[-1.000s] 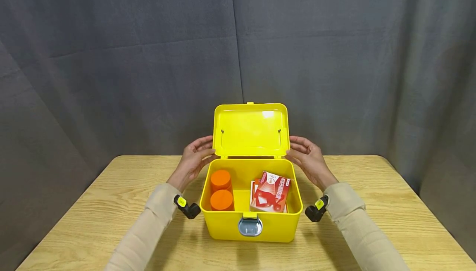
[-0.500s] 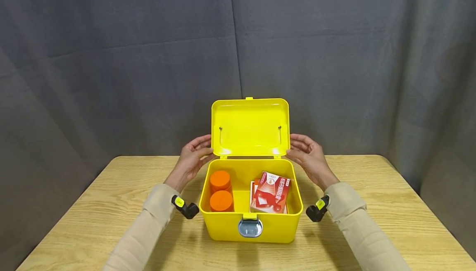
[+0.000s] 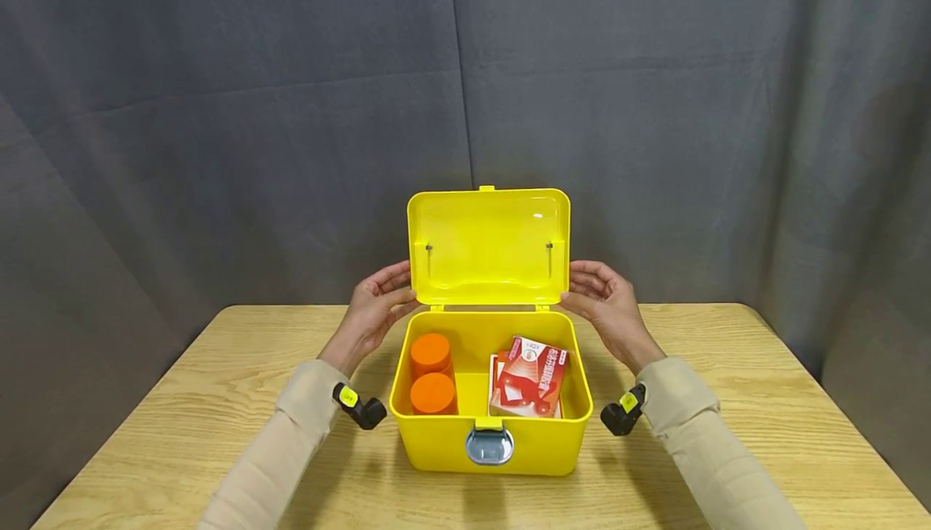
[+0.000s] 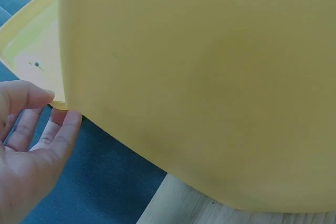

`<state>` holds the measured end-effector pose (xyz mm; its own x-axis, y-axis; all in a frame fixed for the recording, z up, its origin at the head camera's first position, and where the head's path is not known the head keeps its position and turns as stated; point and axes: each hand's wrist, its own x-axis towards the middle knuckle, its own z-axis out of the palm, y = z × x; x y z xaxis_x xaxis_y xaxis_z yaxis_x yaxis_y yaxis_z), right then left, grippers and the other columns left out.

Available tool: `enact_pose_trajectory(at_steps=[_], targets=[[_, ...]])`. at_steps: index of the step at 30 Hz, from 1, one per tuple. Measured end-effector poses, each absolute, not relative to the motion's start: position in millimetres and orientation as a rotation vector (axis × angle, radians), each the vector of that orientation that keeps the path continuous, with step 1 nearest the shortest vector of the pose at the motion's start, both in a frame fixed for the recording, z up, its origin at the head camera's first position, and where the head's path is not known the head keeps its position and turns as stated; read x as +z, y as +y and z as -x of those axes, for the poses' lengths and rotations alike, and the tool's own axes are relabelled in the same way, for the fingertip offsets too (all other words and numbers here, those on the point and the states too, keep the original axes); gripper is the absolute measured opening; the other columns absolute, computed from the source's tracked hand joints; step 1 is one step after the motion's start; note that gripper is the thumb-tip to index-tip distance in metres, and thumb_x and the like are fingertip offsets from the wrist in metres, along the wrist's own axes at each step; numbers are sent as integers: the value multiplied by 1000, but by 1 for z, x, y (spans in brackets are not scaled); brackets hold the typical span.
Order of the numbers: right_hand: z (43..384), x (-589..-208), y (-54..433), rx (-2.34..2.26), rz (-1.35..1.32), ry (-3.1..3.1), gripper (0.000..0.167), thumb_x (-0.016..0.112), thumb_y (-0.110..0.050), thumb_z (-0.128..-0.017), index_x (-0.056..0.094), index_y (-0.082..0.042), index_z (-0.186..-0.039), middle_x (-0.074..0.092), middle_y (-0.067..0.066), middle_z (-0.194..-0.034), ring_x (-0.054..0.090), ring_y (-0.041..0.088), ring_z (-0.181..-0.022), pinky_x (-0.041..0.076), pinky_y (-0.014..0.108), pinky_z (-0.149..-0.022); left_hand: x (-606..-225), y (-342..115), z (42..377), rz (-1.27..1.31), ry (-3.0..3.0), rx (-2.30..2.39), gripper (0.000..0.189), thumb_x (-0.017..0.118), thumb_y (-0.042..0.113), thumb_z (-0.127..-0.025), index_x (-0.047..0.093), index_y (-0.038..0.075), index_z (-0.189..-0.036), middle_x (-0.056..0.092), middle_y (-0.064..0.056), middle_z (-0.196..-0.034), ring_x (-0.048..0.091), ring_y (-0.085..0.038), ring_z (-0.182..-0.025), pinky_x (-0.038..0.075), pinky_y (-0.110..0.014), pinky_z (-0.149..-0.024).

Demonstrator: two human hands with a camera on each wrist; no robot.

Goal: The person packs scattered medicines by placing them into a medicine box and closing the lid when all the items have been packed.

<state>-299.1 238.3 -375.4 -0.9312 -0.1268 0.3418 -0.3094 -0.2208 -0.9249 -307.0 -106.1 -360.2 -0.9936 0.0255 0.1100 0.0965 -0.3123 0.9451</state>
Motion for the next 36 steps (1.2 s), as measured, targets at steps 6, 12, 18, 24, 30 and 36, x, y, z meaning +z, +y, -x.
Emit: enact_pose_trajectory(at_steps=[6, 12, 18, 24, 30, 36], targets=[[299, -377, 237, 2254, -525, -1913, 41, 69, 9, -85, 57, -7, -120, 66, 0, -109, 64, 14, -98, 54, 31, -81, -363, -108, 306, 183, -1807, -2505, 51, 57, -21, -84, 59, 0, -130, 59, -14, -123, 64, -21, -92, 55, -36, -84], [301, -379, 237, 2209, -542, -1917, 40, 69, 9, -85, 56, -4, -120, 67, 0, -108, 65, 14, -97, 54, 29, -81, -363, -107, 306, 228, -1799, -2486, 48, 58, -20, -83, 58, -2, -128, 59, -14, -120, 64, -21, -93, 56, -33, -81], [300, -379, 238, 2109, -520, -1952, 38, 72, 3, -85, 59, -3, -119, 69, -2, -107, 65, 13, -96, 53, 26, -82, -363, -106, 307, 240, -1800, -2465, 47, 58, -21, -83, 58, -2, -126, 59, -13, -117, 64, -21, -93, 55, -35, -84], [299, -378, 237, 2050, -508, -1948, 37, 72, 3, -85, 59, -1, -119, 69, -2, -106, 65, 12, -95, 53, 24, -82, -364, -103, 308, 249, -1767, -2456, 47, 57, -22, -82, 59, -2, -125, 60, -13, -114, 64, -22, -93, 55, -34, -83], [299, -379, 234, 1924, -432, -2017, 40, 72, -4, -87, 57, 0, -123, 68, -3, -109, 64, 10, -97, 52, 21, -83, -365, -99, 308, 251, -1753, -2421, 44, 57, -22, -83, 59, -4, -123, 61, -14, -113, 62, -22, -95, 56, -30, -78], [300, -380, 230, 1801, -371, -2066, 43, 72, -9, -89, 56, 0, -127, 67, -3, -112, 62, 9, -99, 50, 18, -84, -361, -96, 307, 232, -1762, -2364, 39, 60, -19, -85, 60, -4, -121, 61, -14, -111, 62, -21, -93, 57, -31, -76]])
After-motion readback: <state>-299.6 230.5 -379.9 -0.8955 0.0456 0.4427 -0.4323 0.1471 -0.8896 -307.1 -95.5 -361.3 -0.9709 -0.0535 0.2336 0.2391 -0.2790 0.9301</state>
